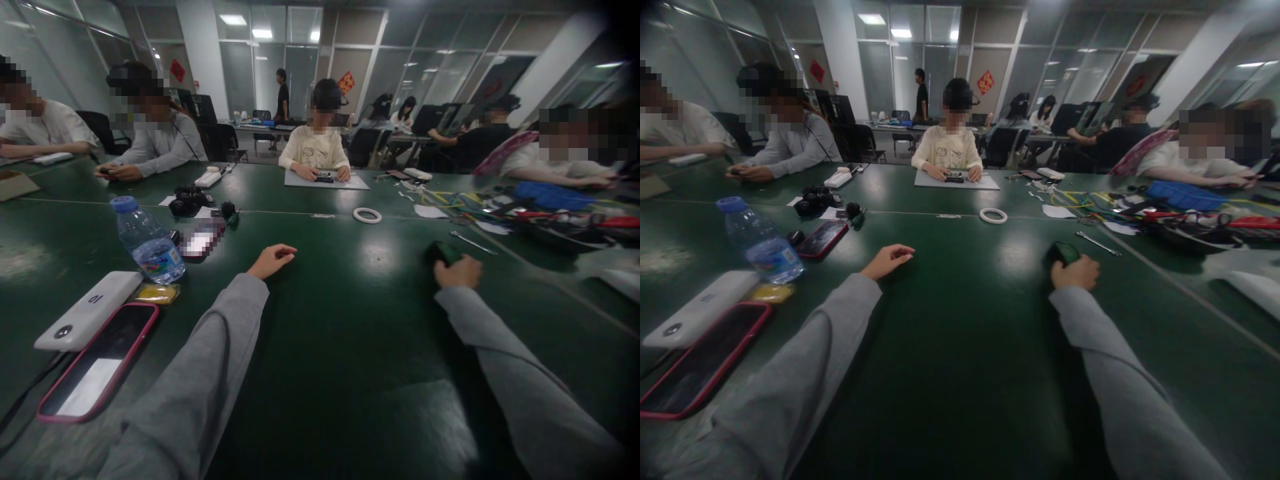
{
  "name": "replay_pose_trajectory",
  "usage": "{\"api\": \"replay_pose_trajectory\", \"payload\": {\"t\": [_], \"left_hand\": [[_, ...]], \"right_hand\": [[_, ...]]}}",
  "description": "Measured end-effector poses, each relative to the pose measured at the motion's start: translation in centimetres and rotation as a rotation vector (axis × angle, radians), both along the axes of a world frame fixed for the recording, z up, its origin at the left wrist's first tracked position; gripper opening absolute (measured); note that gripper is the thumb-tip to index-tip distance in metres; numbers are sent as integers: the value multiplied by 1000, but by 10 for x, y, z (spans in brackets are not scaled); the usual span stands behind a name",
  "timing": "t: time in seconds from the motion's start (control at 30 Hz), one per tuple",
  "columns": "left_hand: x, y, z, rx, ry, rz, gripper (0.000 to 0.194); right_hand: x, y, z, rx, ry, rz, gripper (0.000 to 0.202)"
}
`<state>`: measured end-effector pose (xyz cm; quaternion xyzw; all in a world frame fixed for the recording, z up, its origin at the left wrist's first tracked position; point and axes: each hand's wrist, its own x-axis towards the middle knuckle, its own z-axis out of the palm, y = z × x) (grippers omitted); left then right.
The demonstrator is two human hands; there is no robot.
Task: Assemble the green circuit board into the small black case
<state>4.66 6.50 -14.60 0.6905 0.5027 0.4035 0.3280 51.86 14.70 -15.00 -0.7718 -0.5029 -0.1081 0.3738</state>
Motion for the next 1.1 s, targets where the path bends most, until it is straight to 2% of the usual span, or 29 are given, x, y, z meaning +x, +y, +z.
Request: {"api": "replay_pose_trajectory", "payload": {"t": [0.03, 0.07, 0.13, 0.2, 0.27, 0.33, 0.43, 0.63, 1.1], "left_hand": [[-1, 1, -1, 6, -36, 26, 34], [-2, 2, -2, 13, -79, 59, 35], [-4, 5, -4, 27, -184, 148, 37], [-5, 8, -6, 29, -305, 220, 40], [-7, 11, -7, 1, -417, 235, 44], [-8, 12, -6, -56, -510, 208, 48], [-10, 11, -4, -129, -603, 178, 53], [-12, 13, -6, -151, -642, 158, 46], [-10, 10, -5, -163, -640, 158, 44]], "right_hand": [[-40, 0, -4, -79, 40, 48, 53], [-82, -4, -6, -94, 27, 194, 50], [-162, -22, -7, -75, -17, 556, 49], [-225, -48, -3, -39, -38, 936, 53], [-266, -73, 1, -63, -80, 1296, 55], [-284, -90, 5, -71, -105, 1435, 57], [-286, -97, 3, -55, -84, 1404, 61], [-280, -83, -7, -71, 43, 1277, 67], [-278, -82, -5, -63, 102, 1314, 52]]}}
